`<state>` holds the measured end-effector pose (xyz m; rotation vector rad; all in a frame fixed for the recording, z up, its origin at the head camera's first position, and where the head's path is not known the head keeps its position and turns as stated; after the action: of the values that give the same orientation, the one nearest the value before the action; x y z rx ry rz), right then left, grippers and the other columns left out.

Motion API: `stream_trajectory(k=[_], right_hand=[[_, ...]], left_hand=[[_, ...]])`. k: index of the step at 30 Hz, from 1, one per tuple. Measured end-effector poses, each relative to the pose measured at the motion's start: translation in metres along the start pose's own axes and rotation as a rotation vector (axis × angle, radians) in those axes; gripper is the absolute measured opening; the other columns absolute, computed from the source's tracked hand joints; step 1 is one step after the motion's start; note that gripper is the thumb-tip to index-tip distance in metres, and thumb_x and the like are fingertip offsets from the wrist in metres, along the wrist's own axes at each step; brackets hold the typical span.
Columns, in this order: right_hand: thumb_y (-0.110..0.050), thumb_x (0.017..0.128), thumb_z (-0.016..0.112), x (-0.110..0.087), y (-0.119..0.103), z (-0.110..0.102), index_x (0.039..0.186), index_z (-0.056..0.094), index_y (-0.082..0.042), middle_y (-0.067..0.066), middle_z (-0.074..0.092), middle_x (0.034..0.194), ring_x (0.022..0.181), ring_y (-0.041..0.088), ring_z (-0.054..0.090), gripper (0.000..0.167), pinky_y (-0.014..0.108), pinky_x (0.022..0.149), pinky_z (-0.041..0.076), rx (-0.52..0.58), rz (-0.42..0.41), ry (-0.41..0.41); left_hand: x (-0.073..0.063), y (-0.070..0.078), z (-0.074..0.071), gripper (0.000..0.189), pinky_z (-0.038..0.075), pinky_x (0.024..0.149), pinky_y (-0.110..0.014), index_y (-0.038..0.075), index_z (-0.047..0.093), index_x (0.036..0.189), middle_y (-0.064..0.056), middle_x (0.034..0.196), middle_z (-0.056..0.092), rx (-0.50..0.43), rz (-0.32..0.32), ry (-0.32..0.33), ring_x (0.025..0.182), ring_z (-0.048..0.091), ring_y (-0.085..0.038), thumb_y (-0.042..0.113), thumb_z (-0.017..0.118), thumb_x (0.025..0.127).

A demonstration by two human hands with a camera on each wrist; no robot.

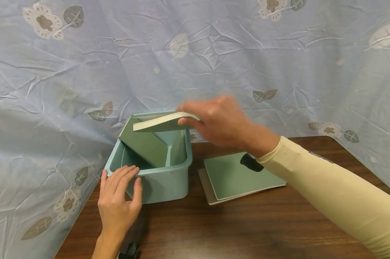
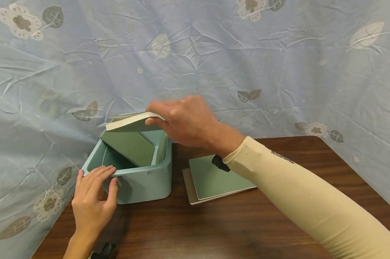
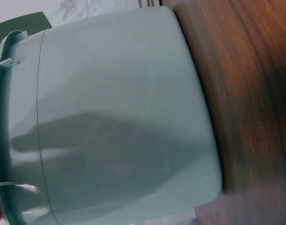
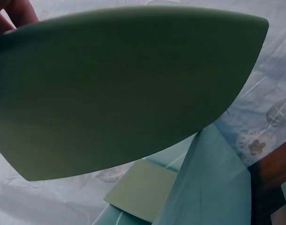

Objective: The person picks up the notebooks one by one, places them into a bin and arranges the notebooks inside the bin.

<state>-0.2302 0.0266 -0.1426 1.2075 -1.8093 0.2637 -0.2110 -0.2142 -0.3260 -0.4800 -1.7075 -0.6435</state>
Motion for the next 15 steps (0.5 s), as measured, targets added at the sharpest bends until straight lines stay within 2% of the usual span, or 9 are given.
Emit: stream_trajectory(k=[7,11,15], right_hand=[[-0.029,0.095,0.079,-0.014,0.009,0.017,0.107,0.076,-0.018,-0.008,0.080,0.091,0.058,0.016,0.063,0.016,0.040,0.053,0.050,0.043,0.051,-0.200],[-0.029,0.095,0.080,-0.021,0.016,0.026,0.109,0.078,-0.023,-0.010,0.081,0.097,0.071,0.018,0.073,0.015,0.041,0.058,0.054,0.078,0.074,-0.340],[-0.028,0.096,0.079,-0.027,0.018,0.036,0.113,0.079,-0.025,-0.009,0.081,0.107,0.091,0.017,0.078,0.017,0.041,0.073,0.061,0.137,0.083,-0.482]], left_hand=[[0.000,0.001,0.001,0.024,0.036,0.121,-0.069,0.001,0.081,0.110,-0.016,0.109,0.081,0.000,0.000,0.001,0.108,0.072,-0.040,0.011,0.070,0.091],[0.000,0.001,0.000,0.024,0.036,0.120,-0.070,0.002,0.081,0.110,-0.016,0.109,0.081,0.002,-0.002,0.007,0.108,0.072,-0.040,0.011,0.070,0.091],[0.000,0.001,-0.001,0.024,0.036,0.120,-0.070,0.001,0.081,0.110,-0.016,0.109,0.081,0.003,-0.002,0.011,0.107,0.072,-0.041,0.011,0.070,0.091]])
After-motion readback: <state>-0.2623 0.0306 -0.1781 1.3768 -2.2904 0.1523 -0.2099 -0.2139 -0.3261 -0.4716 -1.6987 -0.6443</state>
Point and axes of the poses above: each hand's wrist, its own x-axis towards the middle knuckle, its own z-axis out of the palm, y = z × x, the point moved 8 cm from there along x, towards the middle knuckle
